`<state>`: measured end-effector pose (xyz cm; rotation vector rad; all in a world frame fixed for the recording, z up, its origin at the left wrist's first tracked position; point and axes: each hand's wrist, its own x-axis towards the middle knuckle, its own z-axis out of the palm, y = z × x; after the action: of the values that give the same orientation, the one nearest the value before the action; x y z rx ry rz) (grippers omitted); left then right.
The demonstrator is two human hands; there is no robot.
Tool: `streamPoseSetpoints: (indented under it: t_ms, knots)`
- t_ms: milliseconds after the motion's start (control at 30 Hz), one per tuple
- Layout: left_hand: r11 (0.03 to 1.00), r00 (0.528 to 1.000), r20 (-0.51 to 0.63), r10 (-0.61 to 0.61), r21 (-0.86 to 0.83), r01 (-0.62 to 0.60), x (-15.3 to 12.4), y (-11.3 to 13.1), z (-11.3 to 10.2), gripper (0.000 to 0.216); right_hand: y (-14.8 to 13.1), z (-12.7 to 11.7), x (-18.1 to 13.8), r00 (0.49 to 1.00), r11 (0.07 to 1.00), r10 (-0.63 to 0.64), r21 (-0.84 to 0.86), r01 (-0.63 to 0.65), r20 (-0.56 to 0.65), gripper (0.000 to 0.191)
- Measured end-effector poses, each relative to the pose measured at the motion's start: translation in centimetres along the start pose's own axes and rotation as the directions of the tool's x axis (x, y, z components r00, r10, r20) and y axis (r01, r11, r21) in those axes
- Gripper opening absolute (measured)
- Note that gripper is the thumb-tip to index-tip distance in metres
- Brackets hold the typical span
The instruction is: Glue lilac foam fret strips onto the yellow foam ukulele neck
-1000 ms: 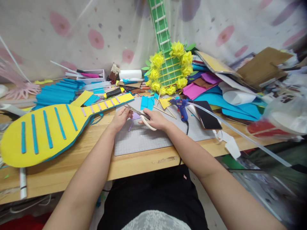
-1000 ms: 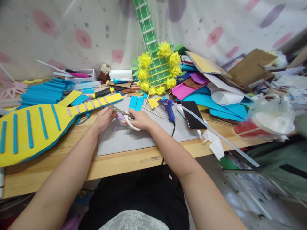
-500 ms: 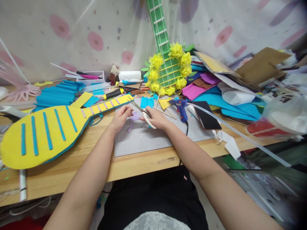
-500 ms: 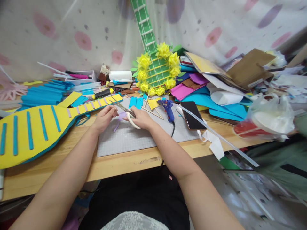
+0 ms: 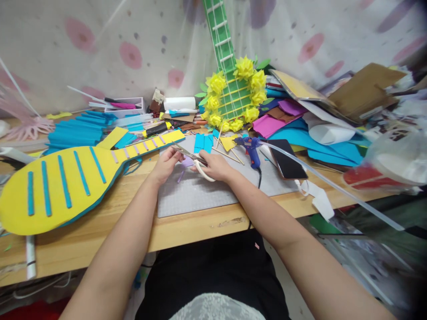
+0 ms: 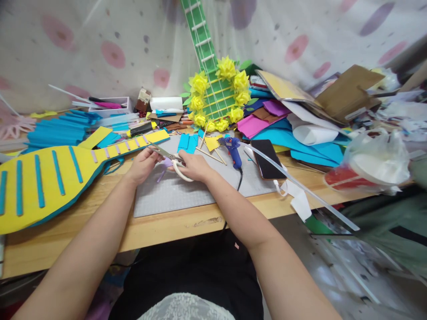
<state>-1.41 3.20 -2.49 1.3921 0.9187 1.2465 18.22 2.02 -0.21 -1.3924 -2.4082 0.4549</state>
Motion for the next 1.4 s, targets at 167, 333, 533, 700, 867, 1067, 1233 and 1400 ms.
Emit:
streamPoseSetpoints:
  t_ms: [167, 333, 533, 700, 867, 1067, 1233, 1400]
  knots:
    - [1.0, 0.999, 0.03, 0.019, -0.018, -0.019, -0.1, 0.7, 0.2, 0.031, 0.0, 0.2, 0.3, 1.0, 1.0, 0.023, -0.014, -0.024, -0.017, 0.037]
    - [0.998, 1.0, 0.023, 0.021, -0.061, -0.019, -0.2, 1.5, 0.6, 0.031, 0.3, 0.2, 0.5, 0.999, 1.0, 0.022, -0.003, -0.022, -0.026, 0.038]
    - [0.997, 0.999, 0.011, 0.033, -0.077, -0.032, -0.1, 0.9, 0.4, 0.032, 0.2, -0.4, 0.3, 1.0, 0.999, -0.011, 0.031, 0.01, 0.028, 0.041]
    - [0.997, 1.0, -0.005, 0.025, -0.079, -0.025, 0.0, 0.6, 0.3, 0.035, 0.0, -0.4, 0.1, 1.0, 1.0, -0.001, 0.026, 0.001, 0.023, 0.039]
    - [0.995, 1.0, 0.006, 0.024, -0.1, -0.023, 0.0, 1.0, 0.5, 0.034, 0.0, -0.2, 0.3, 1.0, 0.999, -0.005, 0.033, 0.004, 0.023, 0.04]
    - [0.997, 0.999, -0.008, 0.04, -0.061, -0.041, -0.1, 1.2, 0.7, 0.033, -0.1, -0.1, 0.4, 1.0, 1.0, 0.015, 0.018, -0.016, 0.023, 0.042]
    - [0.996, 0.998, -0.042, 0.055, -0.063, -0.058, -0.1, 0.9, 0.8, 0.033, -0.4, -0.3, 0.4, 1.0, 0.999, 0.031, -0.013, -0.031, 0.004, 0.039]
    - [0.998, 0.996, -0.062, 0.06, -0.017, -0.061, -0.2, 0.7, 0.7, 0.033, -0.6, -0.5, 0.5, 0.998, 0.999, 0.033, -0.017, -0.032, 0.046, 0.04]
